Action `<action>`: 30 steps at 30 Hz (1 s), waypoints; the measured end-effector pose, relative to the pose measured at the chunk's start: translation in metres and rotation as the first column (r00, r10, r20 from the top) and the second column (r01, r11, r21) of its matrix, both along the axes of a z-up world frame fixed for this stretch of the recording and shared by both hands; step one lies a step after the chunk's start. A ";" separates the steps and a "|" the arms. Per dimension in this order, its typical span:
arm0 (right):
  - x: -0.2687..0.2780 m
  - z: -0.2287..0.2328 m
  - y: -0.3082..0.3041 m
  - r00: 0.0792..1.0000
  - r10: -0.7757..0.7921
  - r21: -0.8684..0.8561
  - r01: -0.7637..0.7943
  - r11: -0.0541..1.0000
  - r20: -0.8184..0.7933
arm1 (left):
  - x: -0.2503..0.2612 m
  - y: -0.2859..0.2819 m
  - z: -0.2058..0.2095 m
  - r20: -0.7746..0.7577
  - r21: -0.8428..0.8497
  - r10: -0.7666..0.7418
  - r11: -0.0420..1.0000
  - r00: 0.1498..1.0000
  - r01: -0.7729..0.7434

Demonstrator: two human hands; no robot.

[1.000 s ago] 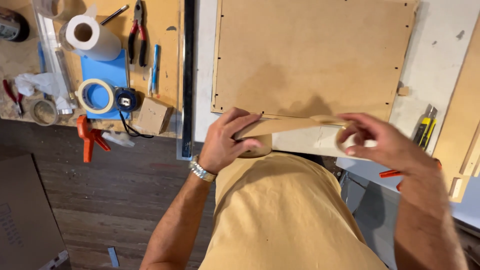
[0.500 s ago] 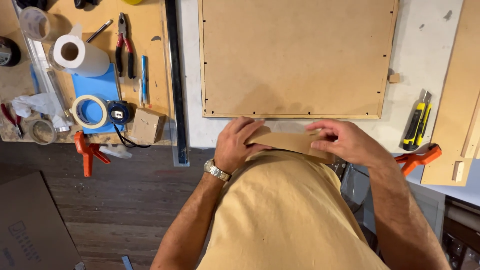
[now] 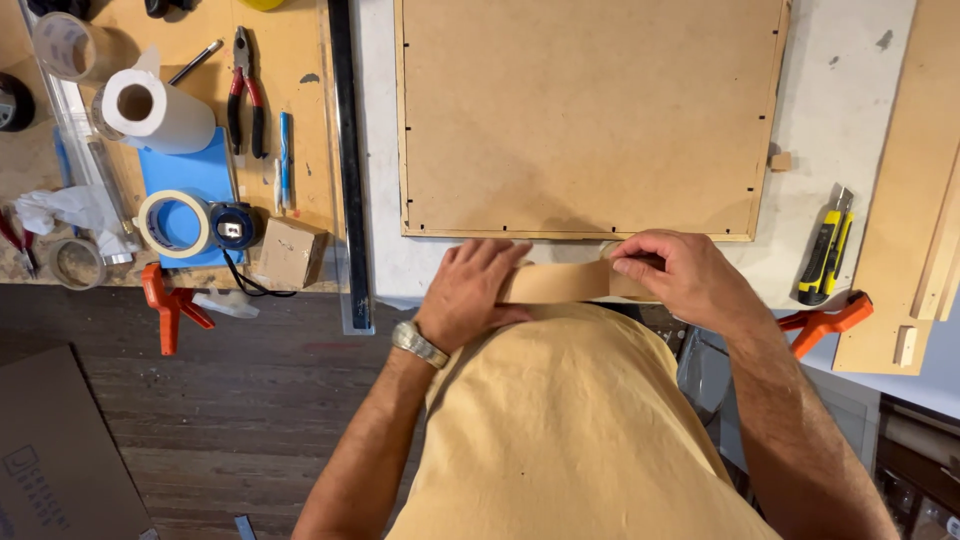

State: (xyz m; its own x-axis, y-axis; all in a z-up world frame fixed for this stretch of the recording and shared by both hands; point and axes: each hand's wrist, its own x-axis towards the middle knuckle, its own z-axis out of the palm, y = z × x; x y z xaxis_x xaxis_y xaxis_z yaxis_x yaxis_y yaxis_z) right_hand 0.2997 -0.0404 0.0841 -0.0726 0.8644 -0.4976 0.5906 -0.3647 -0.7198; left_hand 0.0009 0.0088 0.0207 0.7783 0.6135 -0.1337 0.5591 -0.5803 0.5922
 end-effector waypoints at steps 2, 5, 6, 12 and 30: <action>-0.001 0.006 0.003 1.000 0.022 0.023 -0.022 0.999 0.005 | 0.002 0.018 0.023 0.091 -0.251 0.016 0.968 0.996 0.007; -0.006 0.016 0.004 0.998 0.062 0.063 -0.062 0.996 0.005 | 0.007 0.036 0.049 0.299 -0.590 0.116 0.802 0.947 0.088; -0.007 0.019 0.007 0.997 0.076 0.089 -0.076 0.993 0.003 | 0.009 0.043 0.056 0.413 -0.671 0.187 0.724 0.891 0.159; -0.017 0.015 0.012 0.942 -0.066 0.178 0.130 0.975 -0.330 | 0.051 0.034 0.012 0.393 -0.750 0.190 0.633 0.900 0.193; -0.047 0.019 -0.004 0.927 -0.114 0.230 0.205 0.951 -0.358 | 0.054 0.032 0.032 0.348 -0.823 0.567 0.567 0.747 -0.047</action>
